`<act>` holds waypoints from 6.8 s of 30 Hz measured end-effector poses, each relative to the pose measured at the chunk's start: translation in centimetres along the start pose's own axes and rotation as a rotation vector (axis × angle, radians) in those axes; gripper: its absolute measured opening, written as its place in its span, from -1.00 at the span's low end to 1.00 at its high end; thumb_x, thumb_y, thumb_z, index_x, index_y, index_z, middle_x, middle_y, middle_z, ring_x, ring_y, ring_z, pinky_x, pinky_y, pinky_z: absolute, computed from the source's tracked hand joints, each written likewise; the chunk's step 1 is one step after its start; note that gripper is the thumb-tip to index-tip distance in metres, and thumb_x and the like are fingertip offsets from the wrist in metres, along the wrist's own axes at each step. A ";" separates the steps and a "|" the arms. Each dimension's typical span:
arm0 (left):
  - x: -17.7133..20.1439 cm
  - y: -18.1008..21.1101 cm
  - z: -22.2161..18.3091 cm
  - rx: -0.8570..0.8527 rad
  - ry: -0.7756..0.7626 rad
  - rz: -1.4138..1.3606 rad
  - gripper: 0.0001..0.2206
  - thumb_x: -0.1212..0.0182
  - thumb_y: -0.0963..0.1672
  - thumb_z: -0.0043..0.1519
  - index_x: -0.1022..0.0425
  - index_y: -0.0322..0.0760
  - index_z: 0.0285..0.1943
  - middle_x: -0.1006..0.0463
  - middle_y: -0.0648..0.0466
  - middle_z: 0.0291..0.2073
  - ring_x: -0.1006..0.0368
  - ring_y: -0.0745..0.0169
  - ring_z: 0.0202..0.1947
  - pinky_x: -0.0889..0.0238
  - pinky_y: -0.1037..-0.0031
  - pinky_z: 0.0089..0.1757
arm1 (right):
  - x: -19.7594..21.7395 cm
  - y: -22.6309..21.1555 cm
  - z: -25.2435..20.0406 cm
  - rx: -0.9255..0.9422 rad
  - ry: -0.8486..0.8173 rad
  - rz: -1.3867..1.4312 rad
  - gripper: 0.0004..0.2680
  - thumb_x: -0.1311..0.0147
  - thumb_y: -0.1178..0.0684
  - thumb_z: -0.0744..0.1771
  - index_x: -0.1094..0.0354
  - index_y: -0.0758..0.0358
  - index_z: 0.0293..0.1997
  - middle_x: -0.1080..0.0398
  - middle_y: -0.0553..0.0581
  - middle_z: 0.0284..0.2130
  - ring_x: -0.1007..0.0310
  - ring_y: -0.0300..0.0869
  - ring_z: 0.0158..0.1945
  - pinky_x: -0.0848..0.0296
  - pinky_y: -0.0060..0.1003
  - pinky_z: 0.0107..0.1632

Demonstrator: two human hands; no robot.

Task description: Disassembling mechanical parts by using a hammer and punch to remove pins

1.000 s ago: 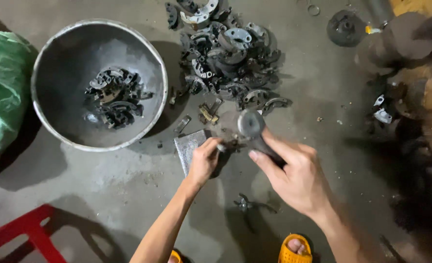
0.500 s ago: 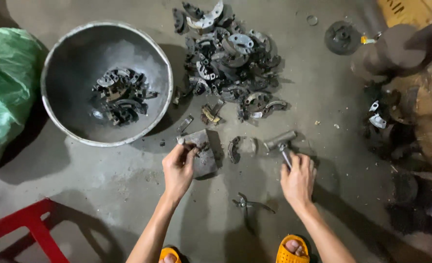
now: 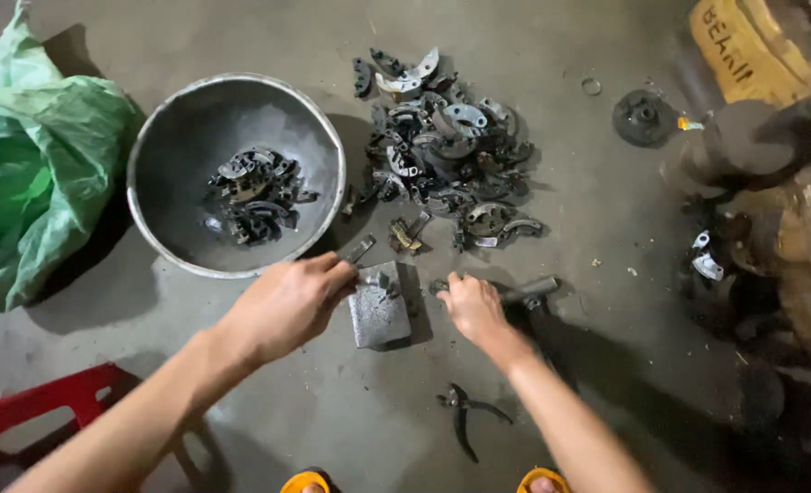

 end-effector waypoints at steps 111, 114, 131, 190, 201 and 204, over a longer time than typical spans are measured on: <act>-21.2 -1.2 7.2 0.203 0.102 -0.493 -0.60 -0.27 -0.30 -0.02 -0.43 -0.16 0.01 -0.52 -0.06 -0.25 -0.54 -0.30 -0.17 -0.46 0.06 -0.07 | 21.9 -4.9 -10.0 0.381 0.309 0.454 -0.84 -0.20 0.23 0.28 -0.52 0.43 -0.08 -0.55 0.37 -0.42 -0.63 0.15 -0.34 -0.60 -0.07 -0.39; -21.7 -1.4 7.3 0.181 0.240 -0.586 -0.82 -0.12 -0.27 0.19 -0.46 -0.21 -0.08 -0.54 -0.12 -0.32 -0.55 -0.33 -0.21 -0.43 0.05 -0.17 | 21.8 -4.3 -10.4 0.306 0.278 0.598 -0.82 -0.21 0.24 0.28 -0.52 0.43 -0.05 -0.58 0.36 -0.43 -0.65 0.13 -0.36 -0.57 -0.09 -0.46; -18.1 -1.6 4.4 0.394 0.733 -0.621 -0.90 -0.38 -0.25 0.18 -0.56 -0.22 -0.26 -0.64 0.00 -0.47 -0.63 -0.05 -0.40 -0.50 0.34 -0.36 | 6.0 5.9 -9.7 -0.040 0.720 0.040 -0.74 -0.28 0.15 0.26 -0.44 0.17 0.03 -0.35 0.31 -0.16 -0.42 0.20 -0.08 -0.44 0.03 -0.10; -19.7 3.3 7.3 -0.013 0.096 -0.458 -0.69 -0.08 -0.33 -0.04 -0.45 -0.36 -0.09 -0.58 -0.07 -0.29 -0.47 -0.16 -0.39 -0.34 0.19 -0.27 | 16.3 -0.5 -19.0 -0.164 0.125 0.558 -0.91 -0.07 0.01 0.36 -0.37 0.13 -0.25 -0.30 -0.04 -0.78 -0.17 -0.24 -0.80 -0.13 -0.21 -0.68; -21.8 2.5 6.9 0.023 0.090 -0.485 -0.66 -0.10 -0.34 -0.06 -0.52 -0.34 -0.10 -0.62 0.01 -0.29 -0.50 -0.02 -0.41 -0.37 0.26 -0.28 | 16.2 -0.1 -18.1 -0.101 0.152 0.555 -0.88 -0.04 -0.03 0.37 -0.35 0.13 -0.26 -0.26 -0.07 -0.82 -0.15 -0.26 -0.84 -0.11 -0.25 -0.74; -20.8 1.8 7.3 0.079 0.183 -0.621 -0.89 -0.25 -0.26 0.13 -0.50 -0.38 -0.19 -0.62 0.01 -0.37 -0.48 0.00 -0.50 -0.35 0.30 -0.34 | 17.6 -0.5 -19.3 -0.166 0.310 0.656 -0.89 -0.06 0.02 0.35 -0.36 0.19 -0.30 -0.33 -0.05 -0.78 -0.19 -0.27 -0.81 -0.10 -0.30 -0.70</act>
Point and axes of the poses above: each hand's wrist, its own z-axis towards the middle knuckle, its own x-axis out of the back of the hand, y = z × x, the point moved 1 cm from there along z, towards the middle knuckle
